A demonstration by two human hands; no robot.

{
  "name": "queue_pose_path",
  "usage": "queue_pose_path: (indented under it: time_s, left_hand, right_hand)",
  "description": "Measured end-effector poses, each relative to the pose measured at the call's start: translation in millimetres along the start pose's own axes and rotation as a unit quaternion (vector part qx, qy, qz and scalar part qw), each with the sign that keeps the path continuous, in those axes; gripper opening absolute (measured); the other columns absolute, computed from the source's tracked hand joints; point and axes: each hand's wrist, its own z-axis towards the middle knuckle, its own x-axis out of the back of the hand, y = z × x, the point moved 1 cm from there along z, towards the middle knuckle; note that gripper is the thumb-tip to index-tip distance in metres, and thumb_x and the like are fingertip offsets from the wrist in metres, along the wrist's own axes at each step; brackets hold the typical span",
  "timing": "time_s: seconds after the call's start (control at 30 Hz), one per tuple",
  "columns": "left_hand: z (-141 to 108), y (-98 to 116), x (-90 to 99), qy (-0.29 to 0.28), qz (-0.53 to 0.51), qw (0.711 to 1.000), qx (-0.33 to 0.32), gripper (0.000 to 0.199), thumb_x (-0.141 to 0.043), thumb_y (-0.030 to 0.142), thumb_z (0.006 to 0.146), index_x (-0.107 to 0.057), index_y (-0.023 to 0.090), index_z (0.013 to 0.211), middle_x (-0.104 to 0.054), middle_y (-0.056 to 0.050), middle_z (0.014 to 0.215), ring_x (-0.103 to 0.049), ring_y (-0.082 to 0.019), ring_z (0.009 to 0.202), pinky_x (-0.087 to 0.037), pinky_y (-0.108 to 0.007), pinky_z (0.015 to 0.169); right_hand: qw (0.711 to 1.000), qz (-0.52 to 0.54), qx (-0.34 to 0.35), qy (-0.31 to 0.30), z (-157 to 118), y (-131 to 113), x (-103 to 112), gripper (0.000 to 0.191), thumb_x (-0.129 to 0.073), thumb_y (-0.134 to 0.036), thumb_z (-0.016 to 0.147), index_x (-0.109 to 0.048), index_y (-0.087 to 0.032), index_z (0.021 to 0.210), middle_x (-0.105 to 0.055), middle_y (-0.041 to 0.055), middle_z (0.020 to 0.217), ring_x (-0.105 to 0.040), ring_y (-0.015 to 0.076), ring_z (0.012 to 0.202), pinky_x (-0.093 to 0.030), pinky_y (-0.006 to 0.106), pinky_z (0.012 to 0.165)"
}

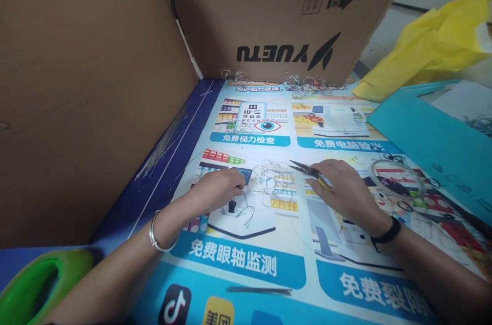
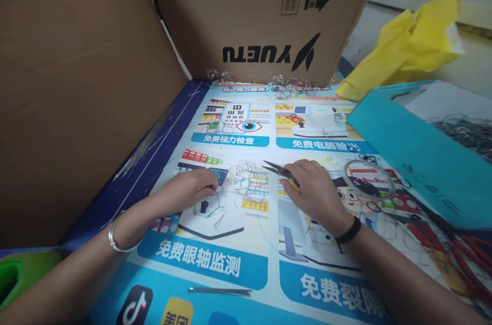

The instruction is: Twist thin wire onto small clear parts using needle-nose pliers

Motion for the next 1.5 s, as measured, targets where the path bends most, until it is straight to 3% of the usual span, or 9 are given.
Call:
queue_pose_path:
  time_s: [0.37, 0.6, 0.8, 0.93, 1.13, 1.33, 1.4, 1.5]
  left_hand:
    - [-2, -4, -9.8, -0.015, 0.051, 0.996, -0.076, 0.016, -0.043, 0.016, 0.085, -0.058, 0.017, 0.083, -0.061, -0.006, 0.084, -0.057, -0.019, 0.072, -0.036, -0.026, 0.057]
    - [-8, -8, 3.0, -0.015, 0.094, 0.994, -0.057, 0.013, -0.042, 0.015, 0.086, -0.054, 0.018, 0.087, -0.06, -0.004, 0.07, -0.054, -0.018, 0.058, -0.029, -0.026, 0.052]
    - [5, 25, 24.1, 0.025, 0.144, 0.985, -0.091, 0.012, -0.04, 0.012, 0.086, -0.051, 0.018, 0.086, -0.06, -0.004, 0.07, -0.051, -0.017, 0.055, -0.026, -0.027, 0.049]
    - [31, 54, 24.3, 0.047, 0.144, 0.978, -0.146, 0.011, -0.041, 0.016, 0.088, -0.051, 0.018, 0.086, -0.059, -0.003, 0.071, -0.051, -0.017, 0.056, -0.027, -0.028, 0.048]
    - [61, 71, 6.4, 0.054, 0.065, 0.984, -0.16, 0.013, -0.038, 0.017, 0.089, -0.05, 0.019, 0.085, -0.061, -0.002, 0.076, -0.055, -0.016, 0.062, -0.033, -0.025, 0.051]
    - [61, 73, 4.6, 0.064, -0.091, 0.987, -0.118, 0.013, -0.041, 0.019, 0.09, -0.054, 0.018, 0.089, -0.062, -0.003, 0.084, -0.057, -0.017, 0.075, -0.042, -0.027, 0.064]
    - [60, 73, 3.6, 0.087, -0.186, 0.974, -0.097, 0.009, -0.047, 0.019, 0.087, -0.055, 0.018, 0.088, -0.062, -0.002, 0.082, -0.057, -0.015, 0.073, -0.043, -0.027, 0.065]
    - [59, 73, -2.6, 0.096, -0.344, 0.932, -0.063, 0.009, -0.052, 0.024, 0.085, -0.059, 0.018, 0.087, -0.063, -0.001, 0.078, -0.057, -0.014, 0.071, -0.045, -0.025, 0.065]
  right_hand:
    - [1.0, -0.004, 0.0, -0.01, -1, 0, 0, 0.023, -0.05, -0.034, 0.084, -0.059, -0.017, 0.098, -0.063, 0.0095, 0.093, -0.056, 0.0257, 0.088, -0.043, 0.039, 0.077]
    - [0.997, 0.046, -0.043, 0.042, -4, -3, 4, 0.023, -0.043, -0.036, 0.088, -0.054, -0.017, 0.097, -0.061, 0.0119, 0.094, -0.056, 0.0259, 0.09, -0.044, 0.036, 0.077]
    - [0.966, 0.208, -0.152, 0.024, -4, -27, 31, 0.021, -0.041, -0.038, 0.089, -0.05, -0.022, 0.079, -0.056, -0.0003, 0.066, -0.053, 0.0149, 0.058, -0.04, 0.025, 0.053]
    - [0.925, 0.353, -0.13, -0.053, -5, -49, 42, 0.023, -0.043, -0.038, 0.088, -0.053, -0.021, 0.078, -0.054, -0.0021, 0.065, -0.051, 0.0128, 0.06, -0.04, 0.023, 0.054]
    - [0.91, 0.38, -0.151, -0.067, -6, -50, 35, 0.019, -0.047, -0.034, 0.086, -0.052, -0.019, 0.077, -0.054, -0.0017, 0.07, -0.051, 0.0123, 0.066, -0.039, 0.023, 0.059]
    - [0.886, 0.422, -0.179, -0.069, -6, -46, 31, 0.019, -0.049, -0.034, 0.086, -0.049, -0.019, 0.073, -0.049, -0.0039, 0.065, -0.045, 0.011, 0.062, -0.035, 0.023, 0.056]
    - [0.878, 0.437, -0.182, -0.064, -7, -47, 30, 0.02, -0.049, -0.035, 0.086, -0.049, -0.019, 0.072, -0.048, -0.0041, 0.064, -0.045, 0.0109, 0.061, -0.035, 0.023, 0.057]
    - [0.853, 0.482, -0.193, -0.048, -9, -47, 29, 0.019, -0.05, -0.035, 0.086, -0.05, -0.02, 0.076, -0.048, -0.0045, 0.063, -0.045, 0.0109, 0.062, -0.035, 0.024, 0.059]
